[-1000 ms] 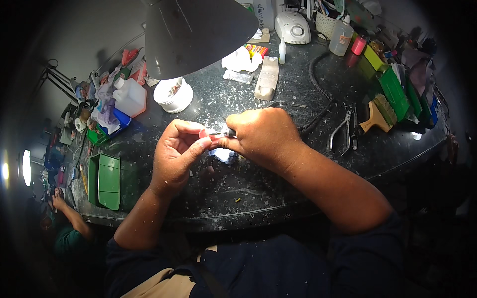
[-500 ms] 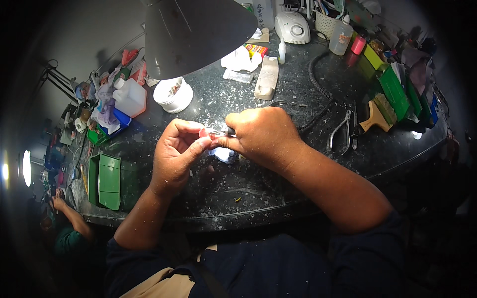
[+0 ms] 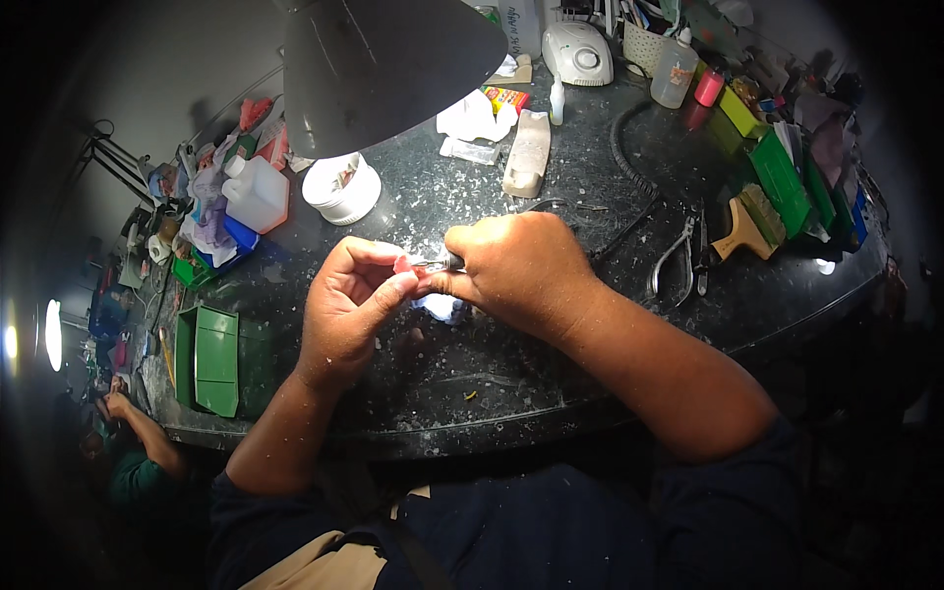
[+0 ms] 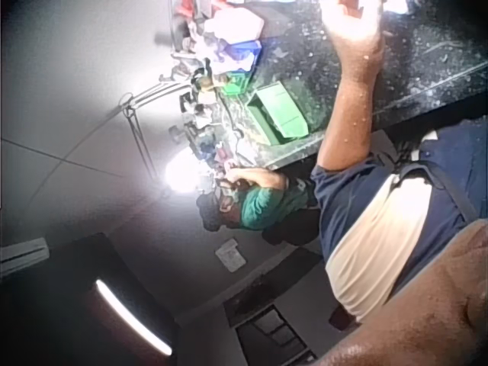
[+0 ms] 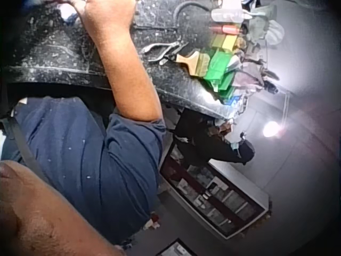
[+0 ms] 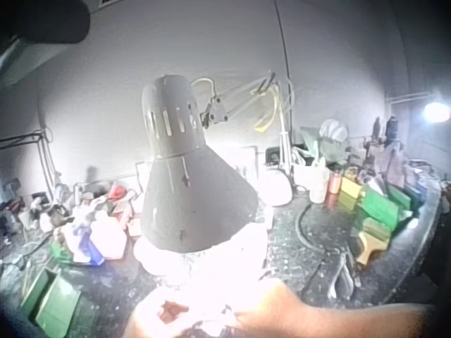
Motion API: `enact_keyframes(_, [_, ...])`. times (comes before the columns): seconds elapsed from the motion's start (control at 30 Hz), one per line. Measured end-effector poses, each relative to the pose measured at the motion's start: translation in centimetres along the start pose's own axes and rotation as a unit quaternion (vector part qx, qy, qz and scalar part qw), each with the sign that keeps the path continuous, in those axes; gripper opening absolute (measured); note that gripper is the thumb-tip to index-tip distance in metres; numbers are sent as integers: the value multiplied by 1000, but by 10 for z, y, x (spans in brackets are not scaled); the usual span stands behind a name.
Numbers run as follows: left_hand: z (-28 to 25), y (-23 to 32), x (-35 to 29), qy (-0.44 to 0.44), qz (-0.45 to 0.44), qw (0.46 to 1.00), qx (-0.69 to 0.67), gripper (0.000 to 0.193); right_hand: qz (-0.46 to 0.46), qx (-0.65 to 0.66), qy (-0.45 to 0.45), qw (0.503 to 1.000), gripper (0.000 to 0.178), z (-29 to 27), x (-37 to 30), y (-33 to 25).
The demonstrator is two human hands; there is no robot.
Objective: The person uses a handheld carving tool to scrape and shape a white dental model, then uses a small power rotary tool to sand a red dental piece. They also handle a piece of paper and a small blue tray.
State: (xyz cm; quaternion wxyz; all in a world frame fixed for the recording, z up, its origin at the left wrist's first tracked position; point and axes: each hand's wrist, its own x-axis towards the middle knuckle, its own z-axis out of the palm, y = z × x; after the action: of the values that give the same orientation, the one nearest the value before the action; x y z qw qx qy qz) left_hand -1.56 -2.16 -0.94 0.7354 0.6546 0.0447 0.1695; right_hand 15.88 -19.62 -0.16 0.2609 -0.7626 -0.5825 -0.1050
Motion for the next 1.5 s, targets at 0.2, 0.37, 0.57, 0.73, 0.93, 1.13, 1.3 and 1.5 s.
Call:
enact_keyframes(0.2, [-2, -2, -1, 5, -3, 1000, 2, 23, -2, 3, 0, 1000, 54, 1, 1, 0])
enact_keyframes(0.37, [-2, -1, 0, 7, -9, 1000, 7, 22, -1, -10, -10, 1000, 54, 0, 1, 1])
enact_keyframes(0.57, [2, 4, 1, 19, -39, 999, -30, 25, -3, 3, -16, 1000, 64, -10, 4, 3])
enact_keyframes(0.73, [0, 5, 1, 10, -62, 998, -19, 28, -7, -5, -18, 1000, 69, -7, 4, 5])
enact_keyframes(0.93, [0, 7, 1, 5, -71, 997, -18, 27, -14, 19, -14, 1000, 67, 1, 1, 7])
enact_keyframes(1.13, [0, 6, 0, 7, -62, 998, -16, 27, -15, 11, -32, 999, 67, 0, 0, 3])
enact_keyframes(1.3, [-1, 5, 1, 9, -63, 998, -4, 29, -14, 5, -6, 1000, 66, -2, 2, 2])
enact_keyframes(1.5, [-2, 4, 2, 8, -62, 998, 0, 29, -15, 2, -12, 1000, 65, 3, 0, 4])
